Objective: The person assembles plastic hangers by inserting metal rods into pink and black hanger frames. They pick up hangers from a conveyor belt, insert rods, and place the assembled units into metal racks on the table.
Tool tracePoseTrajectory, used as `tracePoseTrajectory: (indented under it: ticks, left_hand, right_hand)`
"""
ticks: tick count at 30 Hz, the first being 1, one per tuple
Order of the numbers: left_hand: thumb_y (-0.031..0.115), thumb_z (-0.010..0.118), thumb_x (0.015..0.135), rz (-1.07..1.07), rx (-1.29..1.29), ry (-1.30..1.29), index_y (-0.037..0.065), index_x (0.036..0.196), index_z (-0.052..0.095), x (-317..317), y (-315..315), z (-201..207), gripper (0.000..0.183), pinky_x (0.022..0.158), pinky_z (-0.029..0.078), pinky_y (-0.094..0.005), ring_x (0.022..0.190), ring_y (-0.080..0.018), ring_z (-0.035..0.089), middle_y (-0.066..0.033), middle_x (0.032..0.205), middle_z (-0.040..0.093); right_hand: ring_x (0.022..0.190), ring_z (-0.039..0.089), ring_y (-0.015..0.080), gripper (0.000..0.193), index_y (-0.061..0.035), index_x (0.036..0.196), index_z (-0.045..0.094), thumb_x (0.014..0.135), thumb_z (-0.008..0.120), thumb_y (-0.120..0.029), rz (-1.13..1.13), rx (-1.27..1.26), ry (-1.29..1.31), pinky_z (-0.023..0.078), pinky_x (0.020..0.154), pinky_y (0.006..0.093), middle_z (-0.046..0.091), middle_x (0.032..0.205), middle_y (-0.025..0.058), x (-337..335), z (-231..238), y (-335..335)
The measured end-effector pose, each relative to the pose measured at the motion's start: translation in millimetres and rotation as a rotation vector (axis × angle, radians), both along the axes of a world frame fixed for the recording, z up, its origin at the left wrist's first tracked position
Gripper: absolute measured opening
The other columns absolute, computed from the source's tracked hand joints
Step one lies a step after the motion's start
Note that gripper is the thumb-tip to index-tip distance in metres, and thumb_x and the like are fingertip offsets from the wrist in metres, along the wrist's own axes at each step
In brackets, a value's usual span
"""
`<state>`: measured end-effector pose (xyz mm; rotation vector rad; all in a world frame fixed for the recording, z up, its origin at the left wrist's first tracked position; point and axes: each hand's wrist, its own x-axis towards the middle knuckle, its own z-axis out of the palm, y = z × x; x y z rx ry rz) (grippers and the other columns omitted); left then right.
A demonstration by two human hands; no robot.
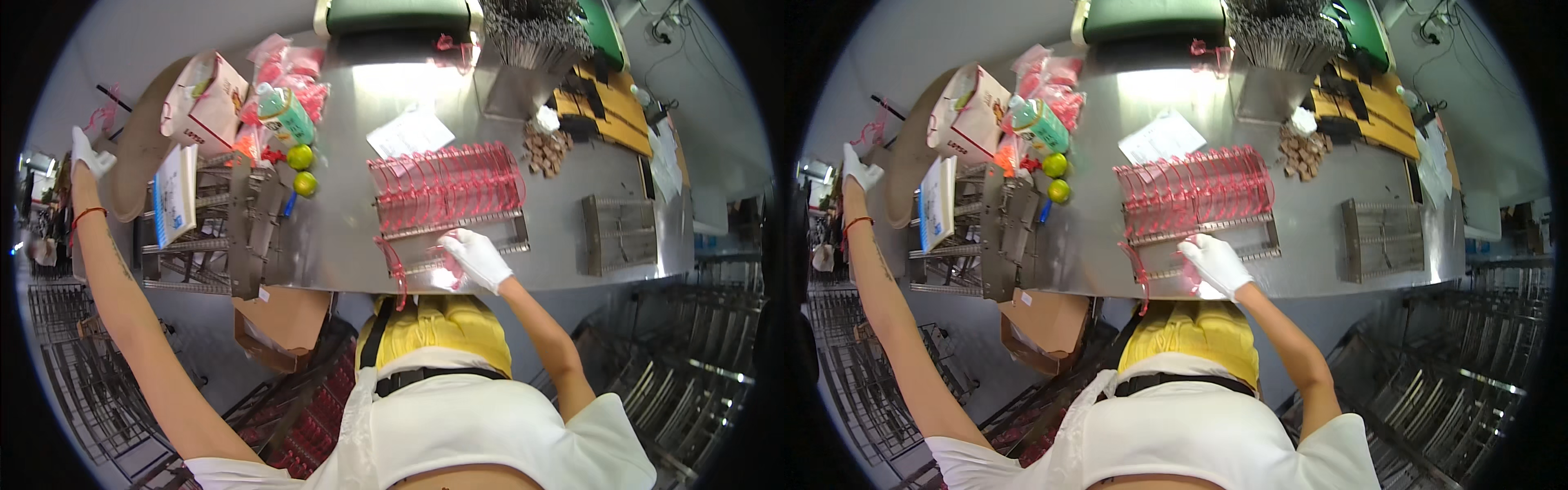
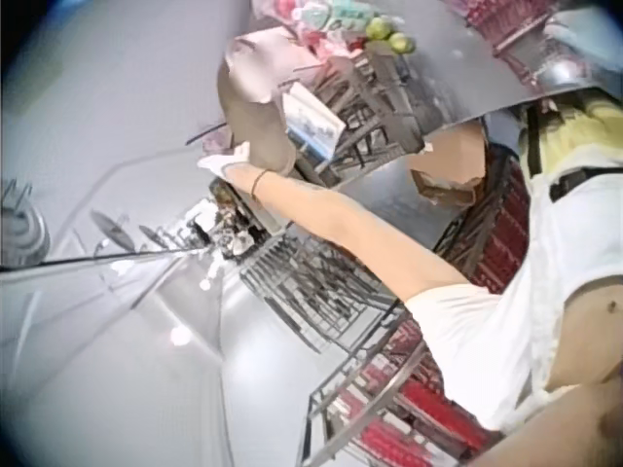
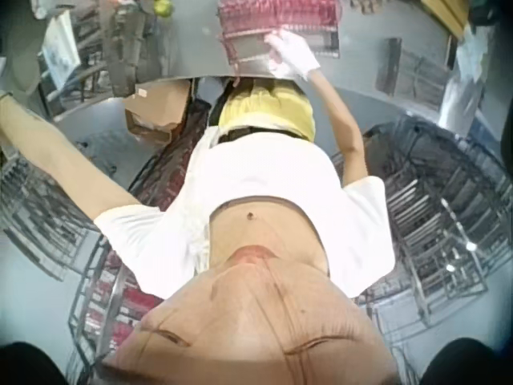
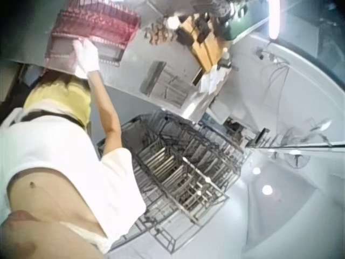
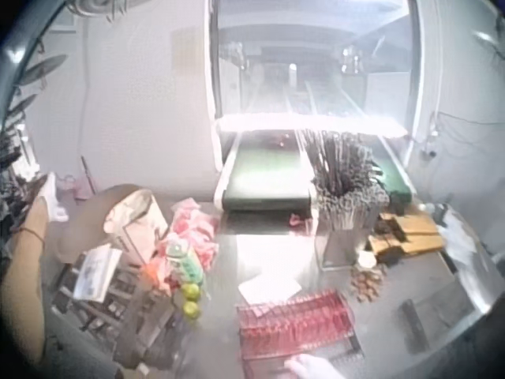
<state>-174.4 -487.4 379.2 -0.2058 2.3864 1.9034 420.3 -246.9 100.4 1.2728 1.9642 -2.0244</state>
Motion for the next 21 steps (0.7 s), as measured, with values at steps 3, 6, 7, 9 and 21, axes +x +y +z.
tracePoseTrajectory:
  ticks: [3,6,7,9,21]
  left_hand:
    - [0.044,0.043,0.102,-0.296,0.085,0.420,0.000,0.152,0.024,78,59,-36,0.069,0.105,0.045,-0.0356,0.133,-0.0293,0.047,-0.0198,0.152,0.034]
    - [0.030,0.037,0.105,-0.617,0.055,0.574,-0.004,0.145,0.036,211,119,-74,0.052,0.108,0.043,-0.0368,0.130,-0.0285,0.050,-0.0179,0.146,0.043]
    - [0.029,0.035,0.106,-0.644,0.060,0.562,-0.003,0.142,0.040,254,119,-78,0.049,0.106,0.043,-0.0370,0.128,-0.0268,0.053,-0.0168,0.141,0.048]
    - [0.031,0.039,0.104,-0.797,0.142,0.611,-0.002,0.140,0.042,296,114,-89,0.049,0.106,0.044,-0.0386,0.125,-0.0267,0.055,-0.0152,0.139,0.050]
    - [0.030,0.045,0.105,-0.524,0.148,-0.046,0.003,0.141,0.044,365,51,-188,0.046,0.097,0.048,-0.0351,0.107,-0.0219,0.063,-0.0157,0.132,0.057]
  right_hand:
    - [0.061,0.065,0.0157,0.033,-0.0004,0.105,0.066,0.096,0.056,-0.031,0.070,-0.039,-0.134,0.052,0.065,0.0322,0.070,0.078,0.0105,-8,-18,-16]
    - [0.063,0.067,0.0199,0.034,-0.0018,0.101,0.066,0.096,0.054,-0.033,0.088,-0.004,-0.180,0.053,0.067,0.0351,0.070,0.075,0.0119,-13,-20,-27]
    - [0.064,0.068,0.0229,0.033,-0.0024,0.100,0.066,0.096,0.053,-0.033,0.120,0.022,-0.187,0.053,0.068,0.0371,0.070,0.074,0.0130,-18,-17,-31]
    - [0.068,0.069,0.0292,0.033,-0.0033,0.099,0.065,0.096,0.050,-0.032,0.175,0.174,-0.206,0.053,0.069,0.0414,0.069,0.073,0.0157,-25,-19,-42]
    - [0.072,0.068,0.0382,0.035,-0.0037,0.107,0.065,0.096,0.049,-0.032,0.246,0.478,-0.265,0.054,0.072,0.0474,0.069,0.075,0.0214,-30,-38,-62]
